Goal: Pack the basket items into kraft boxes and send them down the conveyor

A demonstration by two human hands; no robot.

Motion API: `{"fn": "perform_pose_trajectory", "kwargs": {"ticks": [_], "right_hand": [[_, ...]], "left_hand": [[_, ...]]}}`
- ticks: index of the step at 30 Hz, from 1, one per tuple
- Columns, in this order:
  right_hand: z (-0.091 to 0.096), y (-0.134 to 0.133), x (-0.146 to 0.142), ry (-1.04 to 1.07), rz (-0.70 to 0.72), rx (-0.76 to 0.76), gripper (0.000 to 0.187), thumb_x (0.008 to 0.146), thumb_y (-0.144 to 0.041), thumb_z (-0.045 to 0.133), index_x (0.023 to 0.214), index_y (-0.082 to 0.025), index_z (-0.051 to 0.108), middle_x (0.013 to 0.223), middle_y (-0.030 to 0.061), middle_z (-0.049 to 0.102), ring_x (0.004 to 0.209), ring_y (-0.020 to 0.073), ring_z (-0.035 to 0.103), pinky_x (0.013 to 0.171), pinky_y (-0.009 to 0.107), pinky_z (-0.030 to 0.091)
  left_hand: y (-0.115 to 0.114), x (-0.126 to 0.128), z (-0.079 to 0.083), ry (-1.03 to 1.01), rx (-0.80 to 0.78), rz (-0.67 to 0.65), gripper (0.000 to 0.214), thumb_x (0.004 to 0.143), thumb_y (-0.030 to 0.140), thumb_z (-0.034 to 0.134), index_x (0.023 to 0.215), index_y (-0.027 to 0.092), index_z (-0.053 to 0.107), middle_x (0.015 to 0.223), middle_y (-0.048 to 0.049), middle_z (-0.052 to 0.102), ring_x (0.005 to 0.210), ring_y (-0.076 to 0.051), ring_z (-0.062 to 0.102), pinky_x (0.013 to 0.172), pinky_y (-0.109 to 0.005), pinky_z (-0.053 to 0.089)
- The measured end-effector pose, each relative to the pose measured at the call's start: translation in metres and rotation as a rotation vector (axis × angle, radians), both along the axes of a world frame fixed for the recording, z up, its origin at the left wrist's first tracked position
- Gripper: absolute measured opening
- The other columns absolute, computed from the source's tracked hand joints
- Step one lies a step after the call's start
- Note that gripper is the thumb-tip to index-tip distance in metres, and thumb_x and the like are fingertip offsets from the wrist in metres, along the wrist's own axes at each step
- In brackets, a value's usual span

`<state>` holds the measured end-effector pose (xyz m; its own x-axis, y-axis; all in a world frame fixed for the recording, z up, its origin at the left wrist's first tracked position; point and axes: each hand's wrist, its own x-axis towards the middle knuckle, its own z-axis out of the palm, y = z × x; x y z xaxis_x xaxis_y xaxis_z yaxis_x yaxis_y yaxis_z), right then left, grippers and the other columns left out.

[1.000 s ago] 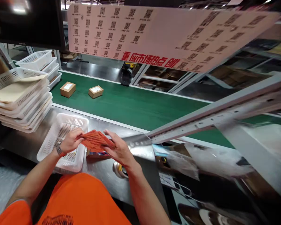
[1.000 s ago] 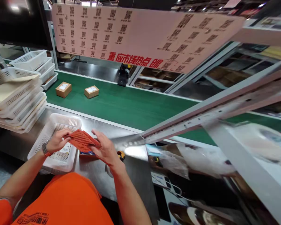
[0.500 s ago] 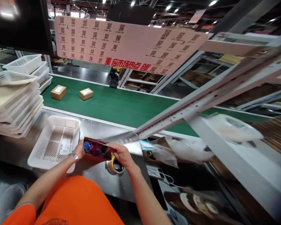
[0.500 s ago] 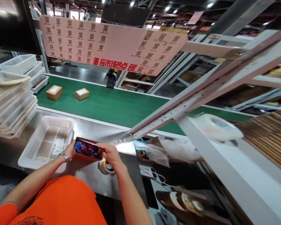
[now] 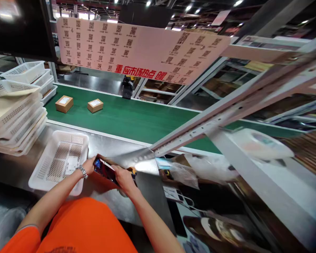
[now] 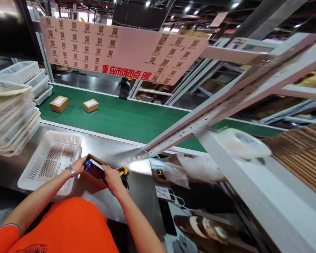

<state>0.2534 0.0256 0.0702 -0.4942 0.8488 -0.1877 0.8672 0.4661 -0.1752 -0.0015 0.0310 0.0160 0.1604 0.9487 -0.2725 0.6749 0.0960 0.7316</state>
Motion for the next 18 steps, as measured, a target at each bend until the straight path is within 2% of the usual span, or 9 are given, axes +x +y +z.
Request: {"fn": "perform_pose_trajectory", "kwargs": {"ticks": [3, 5, 7, 9, 12, 14, 16, 18], "right_hand": [[-0.008, -0.002, 0.013, 0.059, -0.013, 0.079, 0.058, 0.100, -0.006, 0.041, 0.152, -0.020, 0.063, 0.146, 0.0149, 0.072, 0.119, 0.0264, 0.076, 0.100, 0.033, 0.058], [-0.014, -0.001, 0.012, 0.009, -0.025, 0.035, 0.063, 0.098, -0.004, 0.042, 0.155, -0.020, 0.061, 0.147, 0.0152, 0.072, 0.119, 0.0266, 0.076, 0.100, 0.033, 0.057], [-0.019, 0.004, 0.003, -0.074, -0.049, -0.064, 0.058, 0.099, -0.004, 0.042, 0.149, -0.019, 0.066, 0.136, 0.0170, 0.077, 0.113, 0.0280, 0.078, 0.096, 0.033, 0.057], [-0.023, 0.011, -0.010, -0.123, -0.069, -0.141, 0.049, 0.102, -0.007, 0.040, 0.135, -0.016, 0.075, 0.120, 0.0186, 0.082, 0.108, 0.0294, 0.080, 0.093, 0.034, 0.056], [-0.027, 0.018, -0.024, -0.126, -0.062, -0.176, 0.042, 0.104, -0.010, 0.041, 0.119, -0.014, 0.080, 0.110, 0.0197, 0.084, 0.105, 0.0304, 0.080, 0.091, 0.034, 0.056], [-0.028, 0.017, -0.023, -0.099, -0.039, -0.172, 0.042, 0.105, -0.013, 0.042, 0.131, -0.013, 0.076, 0.114, 0.0199, 0.083, 0.105, 0.0304, 0.079, 0.093, 0.034, 0.056], [-0.030, 0.013, -0.014, 0.004, 0.016, -0.145, 0.048, 0.106, -0.015, 0.042, 0.148, -0.012, 0.066, 0.129, 0.0207, 0.080, 0.113, 0.0298, 0.077, 0.098, 0.035, 0.056], [-0.032, 0.007, -0.001, 0.140, 0.108, -0.127, 0.055, 0.103, -0.015, 0.045, 0.156, -0.015, 0.060, 0.144, 0.0189, 0.073, 0.123, 0.0289, 0.074, 0.103, 0.034, 0.055]], "left_hand": [[0.000, 0.000, -0.006, -0.029, 0.009, 0.000, 0.077, 0.087, 0.006, 0.057, 0.163, 0.016, 0.047, 0.123, -0.0141, 0.081, 0.120, -0.031, 0.074, 0.111, -0.043, 0.055], [0.000, 0.001, -0.009, -0.021, 0.017, -0.013, 0.075, 0.087, 0.006, 0.056, 0.162, 0.015, 0.049, 0.123, -0.0159, 0.080, 0.119, -0.032, 0.075, 0.111, -0.043, 0.056], [0.000, 0.003, -0.010, -0.022, 0.037, -0.024, 0.074, 0.087, 0.006, 0.058, 0.160, 0.015, 0.051, 0.125, -0.0161, 0.080, 0.121, -0.032, 0.074, 0.113, -0.044, 0.055], [0.000, 0.005, -0.010, -0.025, 0.047, -0.045, 0.073, 0.087, 0.007, 0.059, 0.159, 0.017, 0.052, 0.126, -0.0148, 0.080, 0.121, -0.032, 0.073, 0.114, -0.045, 0.054], [0.000, 0.008, -0.010, 0.002, 0.030, -0.077, 0.072, 0.089, 0.008, 0.059, 0.159, 0.019, 0.050, 0.128, -0.0140, 0.079, 0.121, -0.031, 0.073, 0.113, -0.045, 0.054], [0.000, 0.008, -0.009, 0.026, 0.028, -0.088, 0.071, 0.088, 0.008, 0.060, 0.158, 0.018, 0.050, 0.129, -0.0154, 0.078, 0.122, -0.031, 0.072, 0.113, -0.043, 0.054], [0.002, 0.009, -0.007, 0.044, 0.025, -0.107, 0.068, 0.088, 0.009, 0.062, 0.155, 0.018, 0.053, 0.126, -0.0159, 0.079, 0.121, -0.032, 0.073, 0.110, -0.043, 0.055], [0.005, 0.009, -0.005, 0.085, 0.013, -0.151, 0.065, 0.088, 0.012, 0.063, 0.153, 0.018, 0.054, 0.122, -0.0157, 0.080, 0.118, -0.032, 0.075, 0.106, -0.043, 0.056]]}}
